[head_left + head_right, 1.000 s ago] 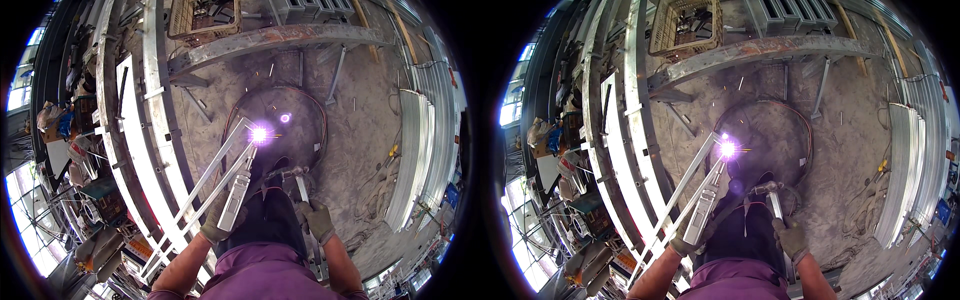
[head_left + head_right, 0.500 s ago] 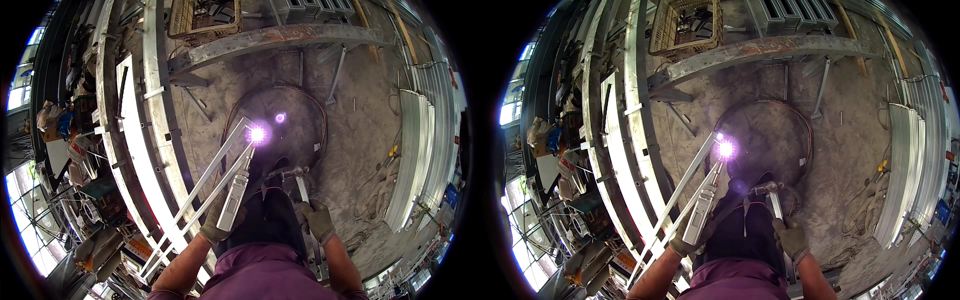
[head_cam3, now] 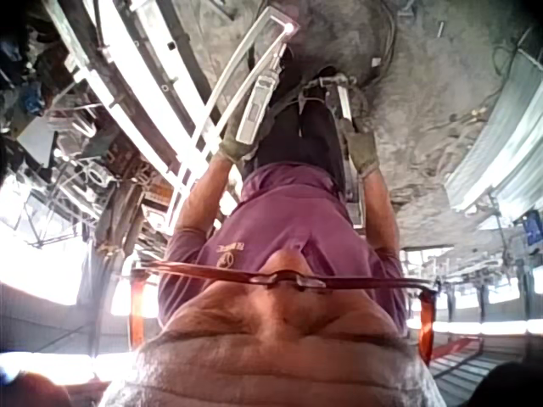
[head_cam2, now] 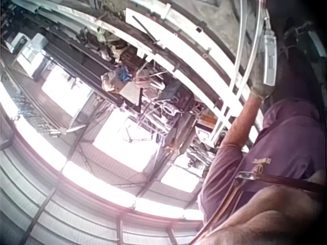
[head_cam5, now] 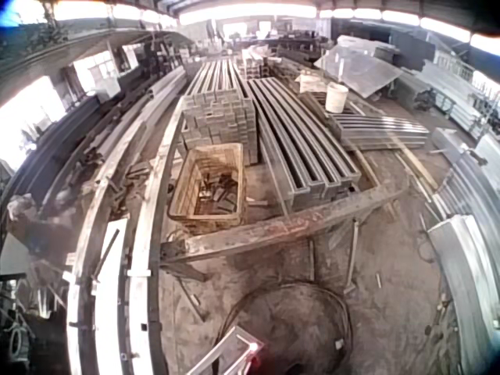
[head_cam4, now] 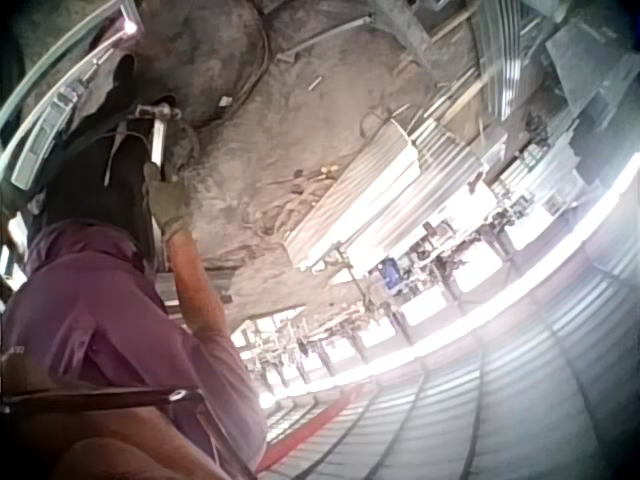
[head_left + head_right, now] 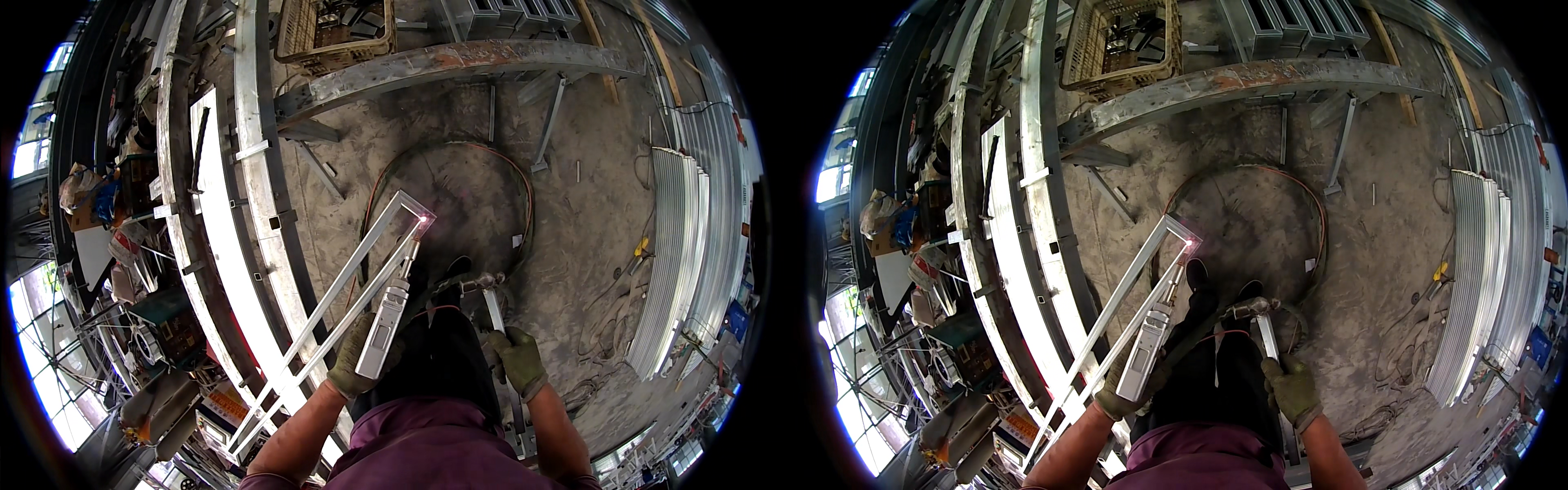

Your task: The person welds two aluminum square tubes together using a handheld welding torch, then uses a hammer to tap and align the joint. The person repeats welding and hammering steps to secure the frame, then lifts and inspects the finished assembly.

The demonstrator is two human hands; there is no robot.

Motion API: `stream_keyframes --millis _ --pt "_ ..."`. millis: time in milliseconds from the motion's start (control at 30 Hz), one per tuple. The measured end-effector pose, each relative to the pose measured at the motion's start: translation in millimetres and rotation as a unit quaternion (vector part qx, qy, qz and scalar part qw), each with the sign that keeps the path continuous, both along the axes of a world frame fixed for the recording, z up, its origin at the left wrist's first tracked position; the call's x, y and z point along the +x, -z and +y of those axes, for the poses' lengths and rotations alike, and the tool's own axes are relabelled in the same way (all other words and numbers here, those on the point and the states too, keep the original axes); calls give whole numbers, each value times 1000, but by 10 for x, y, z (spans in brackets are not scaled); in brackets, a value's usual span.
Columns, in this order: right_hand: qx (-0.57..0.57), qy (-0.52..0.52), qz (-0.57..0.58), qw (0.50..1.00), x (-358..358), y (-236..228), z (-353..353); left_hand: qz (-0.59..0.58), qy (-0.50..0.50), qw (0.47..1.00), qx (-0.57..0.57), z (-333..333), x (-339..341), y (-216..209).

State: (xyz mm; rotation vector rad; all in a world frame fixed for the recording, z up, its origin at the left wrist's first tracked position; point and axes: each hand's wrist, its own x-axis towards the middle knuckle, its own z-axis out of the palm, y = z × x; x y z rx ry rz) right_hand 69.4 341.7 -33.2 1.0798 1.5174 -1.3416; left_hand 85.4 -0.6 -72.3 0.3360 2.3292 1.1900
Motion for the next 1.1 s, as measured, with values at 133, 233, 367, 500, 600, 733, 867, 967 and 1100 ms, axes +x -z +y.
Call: stream_keyframes --millis 133,233,367,500,600,733,867,967,1100 --pt "0 -3 3 1000 39 34 10 19 38 999 -30 -37 -27 -22" --pt "0 -3 1 1000 37 35 6 -10 -24 999 19 6 -64 -92" --pt "3 -6 -4 1000 34 9 3 -43 -42 997 46 10 -98 -98" --pt "2 3 -12 1000 38 12 -4 -47 30 997 -50 -23 -36 -35" --pt "0 4 -13 1000 33 2 -5 0 34 998 -52 -8 -21 -43" --pt "-4 7 -13 1000 50 9 5 29 -5 1000 -7 7 -49 -35" --pt "7 2 -9 1000 55 21 -2 -249 -157 947 129 137 -260 -359" --pt "4 2 -7 1000 59 22 1 -202 -154 960 120 172 -288 -369" --pt "4 1 -6 1000 43 -5 -12 -82 -78 992 55 102 -203 -170"
